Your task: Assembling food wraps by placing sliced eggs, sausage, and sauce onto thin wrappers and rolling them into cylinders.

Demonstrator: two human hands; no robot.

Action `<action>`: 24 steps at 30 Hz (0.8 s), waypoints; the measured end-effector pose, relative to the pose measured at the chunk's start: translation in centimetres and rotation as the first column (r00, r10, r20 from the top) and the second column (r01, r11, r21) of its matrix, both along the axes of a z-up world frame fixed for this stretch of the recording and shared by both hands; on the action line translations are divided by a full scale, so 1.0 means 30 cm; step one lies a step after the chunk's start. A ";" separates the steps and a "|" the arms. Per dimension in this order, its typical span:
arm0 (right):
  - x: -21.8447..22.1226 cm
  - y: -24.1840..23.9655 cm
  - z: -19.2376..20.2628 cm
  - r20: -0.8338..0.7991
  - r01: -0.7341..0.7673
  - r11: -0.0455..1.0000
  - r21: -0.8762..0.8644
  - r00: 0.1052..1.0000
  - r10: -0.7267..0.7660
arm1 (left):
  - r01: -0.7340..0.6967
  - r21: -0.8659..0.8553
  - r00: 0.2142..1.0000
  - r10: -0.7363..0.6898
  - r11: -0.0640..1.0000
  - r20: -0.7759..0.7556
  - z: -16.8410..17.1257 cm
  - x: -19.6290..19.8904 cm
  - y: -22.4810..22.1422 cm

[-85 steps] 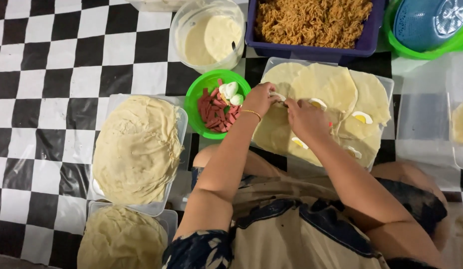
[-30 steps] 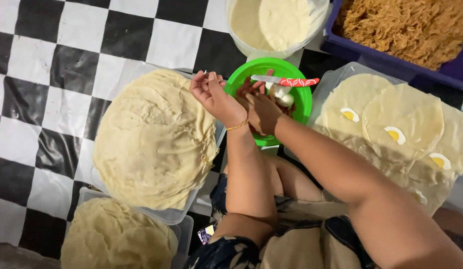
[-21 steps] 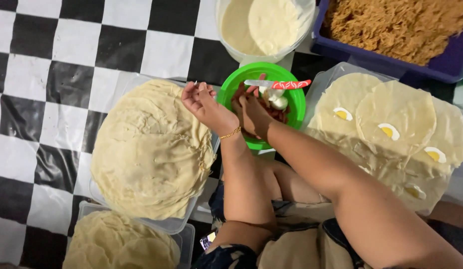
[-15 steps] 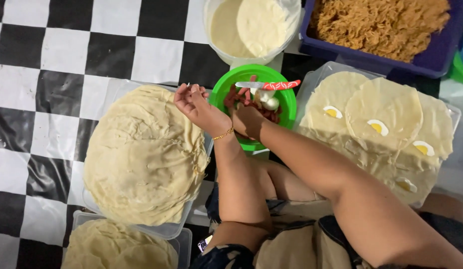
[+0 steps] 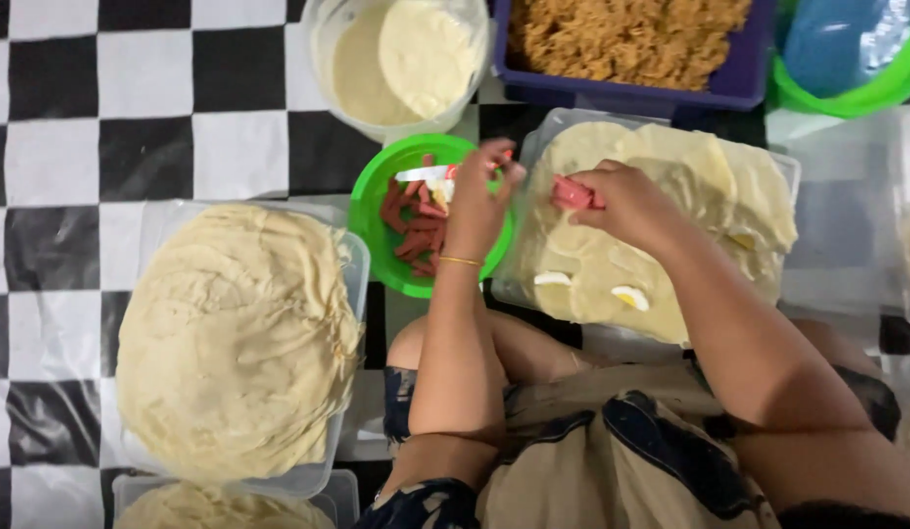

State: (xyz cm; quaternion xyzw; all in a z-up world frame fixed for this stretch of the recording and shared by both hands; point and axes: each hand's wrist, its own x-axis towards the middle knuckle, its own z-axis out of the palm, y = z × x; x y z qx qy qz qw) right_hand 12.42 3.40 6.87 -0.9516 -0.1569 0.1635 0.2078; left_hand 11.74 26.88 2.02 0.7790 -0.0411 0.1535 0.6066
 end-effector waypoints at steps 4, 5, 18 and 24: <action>-0.014 -0.149 -0.109 0.055 0.035 0.995 -0.092 0.998 -0.030 | 0.317 0.476 0.947 -0.297 0.820 -0.119 -0.090 -0.010 -0.118; -0.030 -0.176 -0.082 0.054 0.048 0.995 -0.090 0.998 -0.044 | 0.329 0.476 0.943 -0.310 0.815 -0.121 -0.094 -0.007 -0.117; -0.249 -0.506 -0.010 0.132 0.410 0.905 0.117 0.896 -0.423 | 0.330 0.487 0.944 -0.291 0.808 -0.157 -0.118 -0.007 -0.152; -0.374 -0.659 -0.078 0.163 0.507 0.855 0.108 0.840 -0.518 | 0.259 0.532 0.938 -0.341 0.806 0.059 -0.128 0.011 -0.176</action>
